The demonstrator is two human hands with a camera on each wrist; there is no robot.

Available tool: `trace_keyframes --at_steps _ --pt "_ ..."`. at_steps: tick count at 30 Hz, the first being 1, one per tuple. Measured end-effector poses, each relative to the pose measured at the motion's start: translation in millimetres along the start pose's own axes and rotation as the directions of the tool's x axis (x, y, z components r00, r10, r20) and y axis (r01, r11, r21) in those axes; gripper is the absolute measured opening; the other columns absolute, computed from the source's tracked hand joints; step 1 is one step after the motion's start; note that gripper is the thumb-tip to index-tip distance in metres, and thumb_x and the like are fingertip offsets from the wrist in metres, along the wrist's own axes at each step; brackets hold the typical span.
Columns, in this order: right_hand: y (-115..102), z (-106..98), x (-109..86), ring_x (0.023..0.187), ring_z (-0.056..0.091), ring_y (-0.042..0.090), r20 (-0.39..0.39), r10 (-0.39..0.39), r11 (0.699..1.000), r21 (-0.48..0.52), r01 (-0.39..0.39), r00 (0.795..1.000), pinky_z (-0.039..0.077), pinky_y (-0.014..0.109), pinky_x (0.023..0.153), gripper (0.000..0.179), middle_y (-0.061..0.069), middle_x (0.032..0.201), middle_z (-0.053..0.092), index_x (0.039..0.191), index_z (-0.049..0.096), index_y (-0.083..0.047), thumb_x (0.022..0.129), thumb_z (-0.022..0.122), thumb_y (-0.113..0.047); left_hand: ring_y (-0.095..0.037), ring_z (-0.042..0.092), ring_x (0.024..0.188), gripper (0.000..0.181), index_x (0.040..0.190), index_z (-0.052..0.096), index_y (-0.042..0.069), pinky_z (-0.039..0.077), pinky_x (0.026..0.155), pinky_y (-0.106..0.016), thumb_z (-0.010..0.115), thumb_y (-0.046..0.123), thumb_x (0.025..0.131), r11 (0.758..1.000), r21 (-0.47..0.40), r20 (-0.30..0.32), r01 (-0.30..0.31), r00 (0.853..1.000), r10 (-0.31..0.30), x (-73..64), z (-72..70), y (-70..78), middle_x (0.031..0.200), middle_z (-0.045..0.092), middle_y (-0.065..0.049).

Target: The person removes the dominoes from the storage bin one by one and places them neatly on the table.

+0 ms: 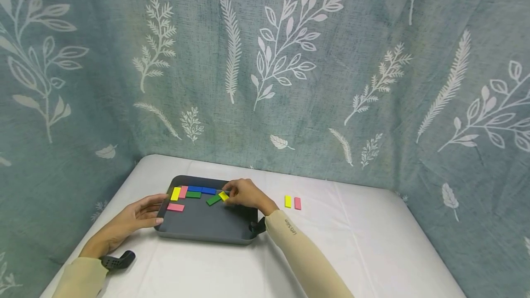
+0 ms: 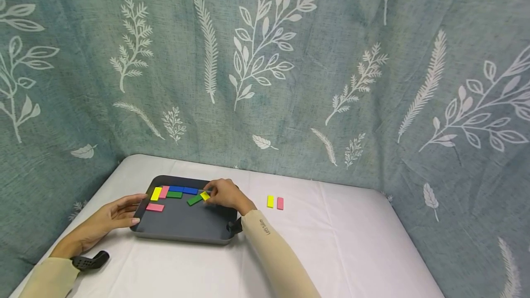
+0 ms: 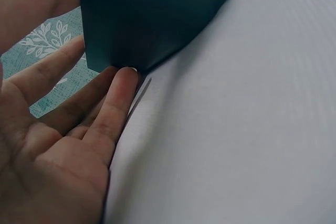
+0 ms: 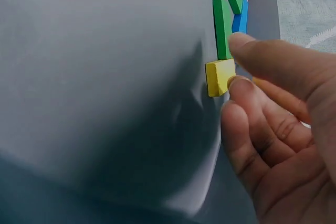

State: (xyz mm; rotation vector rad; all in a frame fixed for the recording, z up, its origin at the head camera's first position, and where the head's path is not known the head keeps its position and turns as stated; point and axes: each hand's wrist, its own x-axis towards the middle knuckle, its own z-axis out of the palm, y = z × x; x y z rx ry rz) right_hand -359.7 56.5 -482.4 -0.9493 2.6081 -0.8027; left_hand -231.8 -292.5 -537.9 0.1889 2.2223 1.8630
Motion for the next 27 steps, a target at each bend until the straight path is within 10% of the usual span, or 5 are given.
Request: trace_keyframes --at_steps 10,21,27 --pt "4.7 2.8 2.5 0.066 0.062 0.005 0.013 0.057 0.996 -0.067 -0.056 0.998 0.05 0.02 0.063 0.043 -0.006 0.075 0.07 0.125 0.072 -0.004 0.085 0.086 -0.015 -0.041 0.038 0.143 0.081 0.16 0.033 0.011 0.038 0.115 -0.053 0.077 0.025 0.094 1.0 0.012 -0.006 0.001 1.0 -0.001 0.8 -0.2 0.2 0.163 0.031 -0.019" --pt "2.6 7.3 1.3 0.068 0.06 0.007 0.049 0.041 0.998 -0.04 -0.039 0.998 0.049 0.021 0.063 0.016 -0.008 0.077 0.069 0.09 0.077 -0.016 0.086 0.086 -0.028 -0.041 0.039 0.142 0.081 0.16 0.033 0.011 0.036 0.115 -0.055 0.077 0.025 0.095 1.0 0.004 -0.006 0.009 1.0 -0.009 1.8 -0.5 -2.6 0.162 0.032 -0.019" --pt "1.8 9.6 3.4 0.066 0.06 0.008 0.037 0.026 1.0 -0.008 -0.026 0.999 0.048 0.022 0.063 0.033 -0.003 0.077 0.067 0.111 0.071 -0.009 0.085 0.087 -0.023 -0.04 0.04 0.141 0.08 0.16 0.032 0.011 0.038 0.114 -0.054 0.076 0.024 0.095 1.0 0.002 -0.005 0.007 1.0 -0.007 2.5 -1.0 -2.8 0.162 0.032 -0.019"
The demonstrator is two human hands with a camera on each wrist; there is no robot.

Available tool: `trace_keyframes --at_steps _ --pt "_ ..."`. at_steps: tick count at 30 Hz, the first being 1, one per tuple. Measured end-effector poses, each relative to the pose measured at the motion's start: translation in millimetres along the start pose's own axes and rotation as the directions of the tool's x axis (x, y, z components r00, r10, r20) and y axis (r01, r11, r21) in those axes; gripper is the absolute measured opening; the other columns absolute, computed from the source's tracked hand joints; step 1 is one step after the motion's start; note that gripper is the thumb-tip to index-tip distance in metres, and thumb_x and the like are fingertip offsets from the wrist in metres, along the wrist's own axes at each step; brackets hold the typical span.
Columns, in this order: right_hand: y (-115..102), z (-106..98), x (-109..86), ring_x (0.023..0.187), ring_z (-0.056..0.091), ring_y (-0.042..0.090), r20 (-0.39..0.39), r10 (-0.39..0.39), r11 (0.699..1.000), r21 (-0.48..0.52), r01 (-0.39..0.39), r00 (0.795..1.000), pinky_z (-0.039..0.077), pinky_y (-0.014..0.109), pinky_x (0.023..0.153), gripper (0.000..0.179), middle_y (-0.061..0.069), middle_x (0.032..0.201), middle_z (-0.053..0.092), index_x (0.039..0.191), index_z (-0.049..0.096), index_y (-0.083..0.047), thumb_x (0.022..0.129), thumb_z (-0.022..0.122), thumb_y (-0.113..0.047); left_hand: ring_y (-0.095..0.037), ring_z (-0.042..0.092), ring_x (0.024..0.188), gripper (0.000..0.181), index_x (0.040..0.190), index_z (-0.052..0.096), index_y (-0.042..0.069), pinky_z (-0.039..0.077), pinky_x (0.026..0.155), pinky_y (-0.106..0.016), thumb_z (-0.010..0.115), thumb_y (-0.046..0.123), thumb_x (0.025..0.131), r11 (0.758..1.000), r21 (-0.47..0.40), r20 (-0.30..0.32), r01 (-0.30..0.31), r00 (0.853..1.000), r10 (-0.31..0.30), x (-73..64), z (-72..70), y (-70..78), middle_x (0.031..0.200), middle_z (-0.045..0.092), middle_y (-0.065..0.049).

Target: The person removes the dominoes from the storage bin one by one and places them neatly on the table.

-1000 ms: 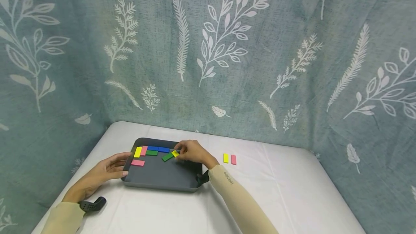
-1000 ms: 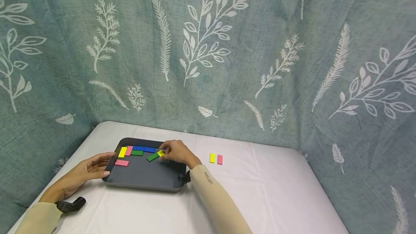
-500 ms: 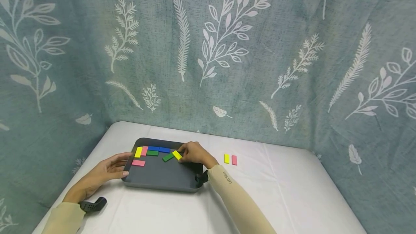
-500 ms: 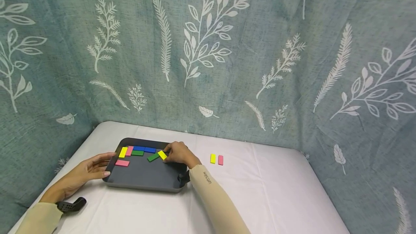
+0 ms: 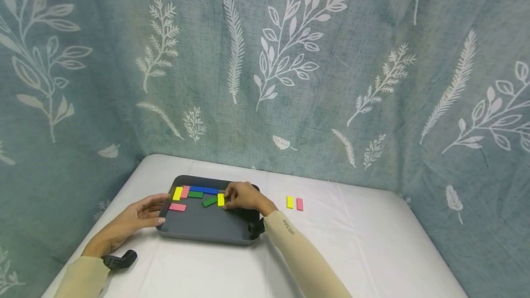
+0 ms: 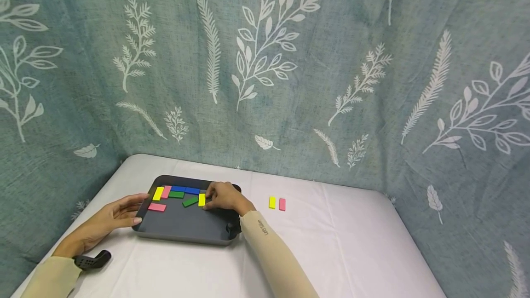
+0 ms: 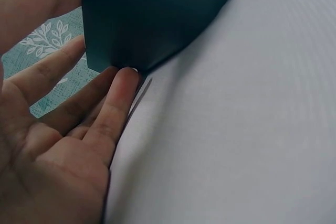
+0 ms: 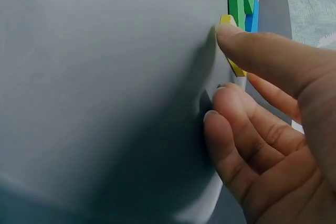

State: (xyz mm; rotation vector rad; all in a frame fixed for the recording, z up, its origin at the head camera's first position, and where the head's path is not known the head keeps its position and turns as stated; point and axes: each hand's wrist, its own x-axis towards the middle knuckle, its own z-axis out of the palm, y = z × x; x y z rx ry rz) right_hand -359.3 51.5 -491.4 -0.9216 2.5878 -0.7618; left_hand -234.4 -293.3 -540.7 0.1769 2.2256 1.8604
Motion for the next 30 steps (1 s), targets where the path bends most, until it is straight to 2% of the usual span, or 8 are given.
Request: trace_keyframes --at_steps 3,6,16,30 --pt "0.2 1.3 1.8 0.065 0.059 0.009 -0.009 0.013 1.0 -0.003 -0.013 1.0 0.047 0.022 0.063 0.047 -0.003 0.077 0.067 0.126 0.067 -0.008 0.085 0.087 -0.023 -0.04 0.04 0.142 0.08 0.16 0.033 0.011 0.037 0.114 -0.055 0.077 0.025 0.095 1.0 0.006 -0.002 0.003 1.0 -0.003 0.3 -0.5 -0.4 0.162 0.032 -0.018" --pt "0.4 2.4 3.7 0.064 0.059 0.009 -0.008 0.021 1.0 -0.009 -0.021 1.0 0.046 0.023 0.061 0.052 -0.003 0.075 0.067 0.131 0.067 -0.008 0.085 0.087 -0.023 -0.041 0.039 0.142 0.08 0.16 0.033 0.012 0.037 0.115 -0.057 0.077 0.026 0.094 1.0 0.012 -0.004 0.002 1.0 -0.002 0.8 -0.9 -1.0 0.162 0.032 -0.018" --pt "5.4 6.6 8.8 0.062 0.059 0.008 -0.013 0.027 0.998 -0.048 -0.028 1.0 0.046 0.022 0.063 0.045 -0.008 0.074 0.067 0.125 0.071 -0.012 0.087 0.085 -0.03 -0.041 0.036 0.143 0.081 0.161 0.032 0.012 0.036 0.115 -0.057 0.077 0.024 0.094 1.0 -0.015 0.002 0.008 1.0 -0.008 0.5 0.3 -0.5 0.163 0.03 -0.018" --pt "1.5 -2.8 3.2 0.067 0.063 0.009 -0.01 0.014 1.0 -0.013 -0.014 1.0 0.051 0.024 0.064 0.046 -0.007 0.078 0.069 0.129 0.069 -0.009 0.091 0.081 -0.032 -0.041 0.037 0.143 0.079 0.161 0.031 0.012 0.039 0.114 -0.052 0.075 0.023 0.096 1.0 -0.014 0.016 0.003 1.0 -0.002 -1.0 -0.7 1.5 0.164 0.029 -0.018"
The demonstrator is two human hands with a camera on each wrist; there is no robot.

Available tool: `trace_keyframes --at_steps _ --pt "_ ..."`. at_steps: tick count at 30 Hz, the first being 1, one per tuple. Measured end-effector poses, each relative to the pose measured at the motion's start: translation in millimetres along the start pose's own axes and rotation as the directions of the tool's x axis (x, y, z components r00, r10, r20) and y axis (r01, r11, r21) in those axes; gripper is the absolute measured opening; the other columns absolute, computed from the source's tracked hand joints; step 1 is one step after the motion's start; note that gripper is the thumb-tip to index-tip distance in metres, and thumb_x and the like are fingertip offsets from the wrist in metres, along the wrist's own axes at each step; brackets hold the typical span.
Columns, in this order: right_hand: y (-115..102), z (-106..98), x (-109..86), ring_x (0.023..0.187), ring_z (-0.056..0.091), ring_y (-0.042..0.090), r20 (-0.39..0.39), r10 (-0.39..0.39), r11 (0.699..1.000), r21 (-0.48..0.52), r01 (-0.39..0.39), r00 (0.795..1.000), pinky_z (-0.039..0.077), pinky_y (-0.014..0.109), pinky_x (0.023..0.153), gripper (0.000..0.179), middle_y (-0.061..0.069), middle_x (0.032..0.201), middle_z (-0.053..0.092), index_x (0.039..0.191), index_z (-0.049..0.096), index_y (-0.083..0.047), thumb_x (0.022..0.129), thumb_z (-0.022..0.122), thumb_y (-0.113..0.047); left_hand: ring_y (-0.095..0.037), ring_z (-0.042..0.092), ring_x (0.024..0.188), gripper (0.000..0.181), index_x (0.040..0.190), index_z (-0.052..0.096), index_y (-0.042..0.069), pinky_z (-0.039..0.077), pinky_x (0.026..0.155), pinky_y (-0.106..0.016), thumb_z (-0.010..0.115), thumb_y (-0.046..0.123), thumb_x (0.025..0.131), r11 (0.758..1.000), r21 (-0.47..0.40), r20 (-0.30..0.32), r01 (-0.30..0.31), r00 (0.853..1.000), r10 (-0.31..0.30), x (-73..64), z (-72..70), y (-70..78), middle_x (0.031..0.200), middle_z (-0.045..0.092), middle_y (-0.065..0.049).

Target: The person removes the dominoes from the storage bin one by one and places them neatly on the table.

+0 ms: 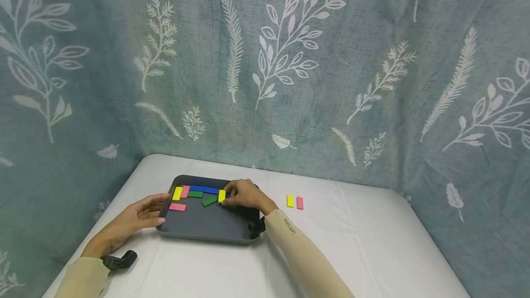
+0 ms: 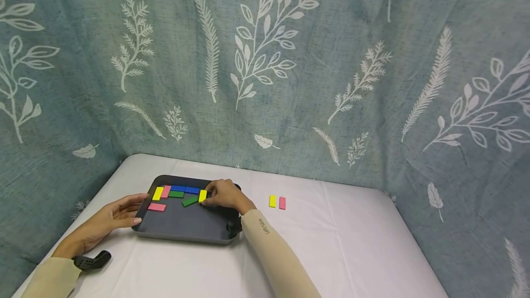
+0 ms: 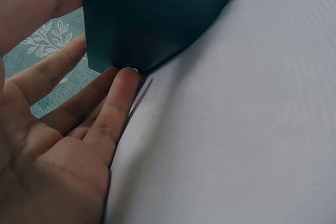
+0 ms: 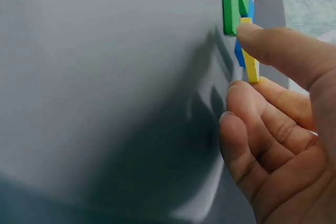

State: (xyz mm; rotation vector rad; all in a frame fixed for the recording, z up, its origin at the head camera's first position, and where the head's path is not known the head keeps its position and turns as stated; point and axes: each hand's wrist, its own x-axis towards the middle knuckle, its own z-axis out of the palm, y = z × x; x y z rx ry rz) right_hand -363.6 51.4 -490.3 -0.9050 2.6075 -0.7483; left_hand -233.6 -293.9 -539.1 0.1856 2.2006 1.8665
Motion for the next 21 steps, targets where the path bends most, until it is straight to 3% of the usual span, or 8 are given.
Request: trace_keyframes --at_steps 21 --pt "9 -36 -36.0 0.069 0.063 0.009 -0.082 -0.056 0.998 -0.01 0.055 0.995 0.052 0.024 0.065 0.046 -0.007 0.082 0.068 0.13 0.068 -0.01 0.092 0.08 -0.033 -0.042 0.04 0.142 0.082 0.162 0.029 0.015 0.039 0.112 -0.057 0.075 0.026 0.096 1.0 0.03 0.027 0.006 1.0 -0.007 -1.3 1.8 2.6 0.166 0.025 -0.019"
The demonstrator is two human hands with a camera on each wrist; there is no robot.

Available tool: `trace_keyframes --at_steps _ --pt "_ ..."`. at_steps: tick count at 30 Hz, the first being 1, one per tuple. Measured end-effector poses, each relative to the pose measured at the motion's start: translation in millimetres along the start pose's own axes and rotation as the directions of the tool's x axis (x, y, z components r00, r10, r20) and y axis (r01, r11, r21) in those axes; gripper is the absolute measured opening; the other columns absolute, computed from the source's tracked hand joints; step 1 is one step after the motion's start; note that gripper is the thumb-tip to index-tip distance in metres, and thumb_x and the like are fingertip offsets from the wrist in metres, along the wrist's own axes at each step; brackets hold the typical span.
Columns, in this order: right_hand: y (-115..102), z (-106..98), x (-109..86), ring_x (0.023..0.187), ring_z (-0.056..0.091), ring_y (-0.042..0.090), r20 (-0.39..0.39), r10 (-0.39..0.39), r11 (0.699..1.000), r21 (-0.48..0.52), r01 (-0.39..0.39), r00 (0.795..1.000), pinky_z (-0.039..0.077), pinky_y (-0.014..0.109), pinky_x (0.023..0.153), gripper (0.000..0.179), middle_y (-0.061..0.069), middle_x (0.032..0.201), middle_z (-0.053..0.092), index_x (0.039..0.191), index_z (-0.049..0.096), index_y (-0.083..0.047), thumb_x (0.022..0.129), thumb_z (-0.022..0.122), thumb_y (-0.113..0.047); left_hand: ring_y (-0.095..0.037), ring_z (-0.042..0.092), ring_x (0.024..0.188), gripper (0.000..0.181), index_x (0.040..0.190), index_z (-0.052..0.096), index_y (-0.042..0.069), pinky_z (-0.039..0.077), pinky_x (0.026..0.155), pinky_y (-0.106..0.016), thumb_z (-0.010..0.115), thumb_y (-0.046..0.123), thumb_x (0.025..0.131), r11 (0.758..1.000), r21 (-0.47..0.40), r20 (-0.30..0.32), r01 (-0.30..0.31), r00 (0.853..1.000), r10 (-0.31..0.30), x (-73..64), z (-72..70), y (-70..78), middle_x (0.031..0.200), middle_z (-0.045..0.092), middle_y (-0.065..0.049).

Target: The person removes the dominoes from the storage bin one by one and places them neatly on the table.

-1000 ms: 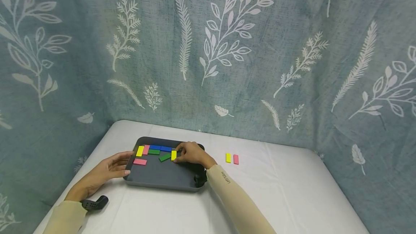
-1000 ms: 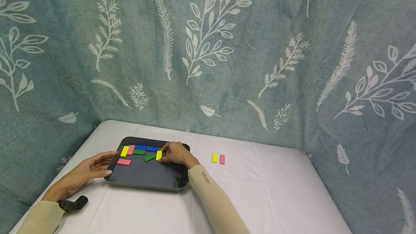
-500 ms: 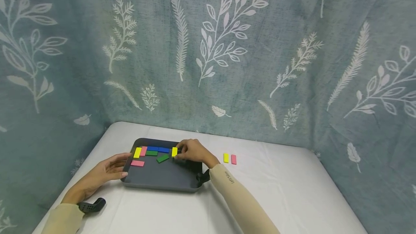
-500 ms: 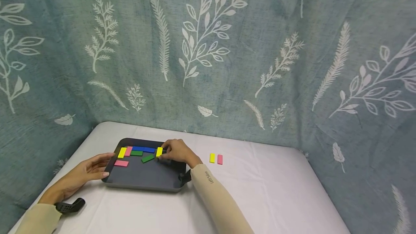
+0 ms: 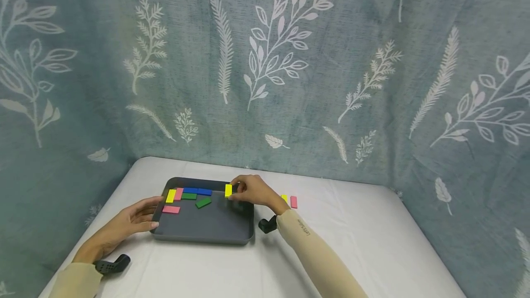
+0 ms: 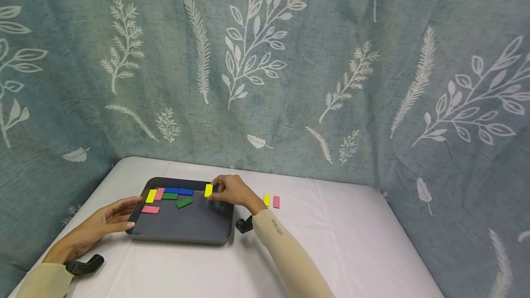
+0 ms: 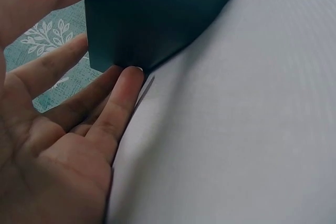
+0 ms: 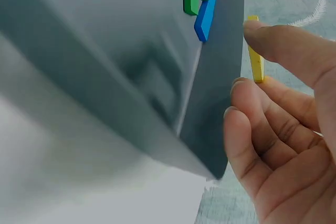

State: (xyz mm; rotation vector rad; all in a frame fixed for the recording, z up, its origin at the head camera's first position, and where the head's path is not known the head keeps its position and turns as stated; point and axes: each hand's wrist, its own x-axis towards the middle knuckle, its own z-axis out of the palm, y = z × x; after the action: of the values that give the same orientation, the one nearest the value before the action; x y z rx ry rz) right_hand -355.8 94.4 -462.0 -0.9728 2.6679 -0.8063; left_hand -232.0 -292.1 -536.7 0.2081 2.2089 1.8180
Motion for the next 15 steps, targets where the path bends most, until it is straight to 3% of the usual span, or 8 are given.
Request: trace_keyframes --at_steps 15 --pt "29 -24 -42.7 0.071 0.063 0.011 -0.078 0.032 0.999 -0.007 -0.033 0.996 0.054 0.029 0.068 0.045 -0.006 0.084 0.067 0.129 0.068 -0.011 0.091 0.082 -0.03 -0.044 0.038 0.142 0.082 0.163 0.027 0.014 0.036 0.112 -0.063 0.074 0.025 0.097 1.0 0.019 0.003 -0.002 1.0 0.002 -0.6 2.7 1.2 0.167 0.021 -0.019"
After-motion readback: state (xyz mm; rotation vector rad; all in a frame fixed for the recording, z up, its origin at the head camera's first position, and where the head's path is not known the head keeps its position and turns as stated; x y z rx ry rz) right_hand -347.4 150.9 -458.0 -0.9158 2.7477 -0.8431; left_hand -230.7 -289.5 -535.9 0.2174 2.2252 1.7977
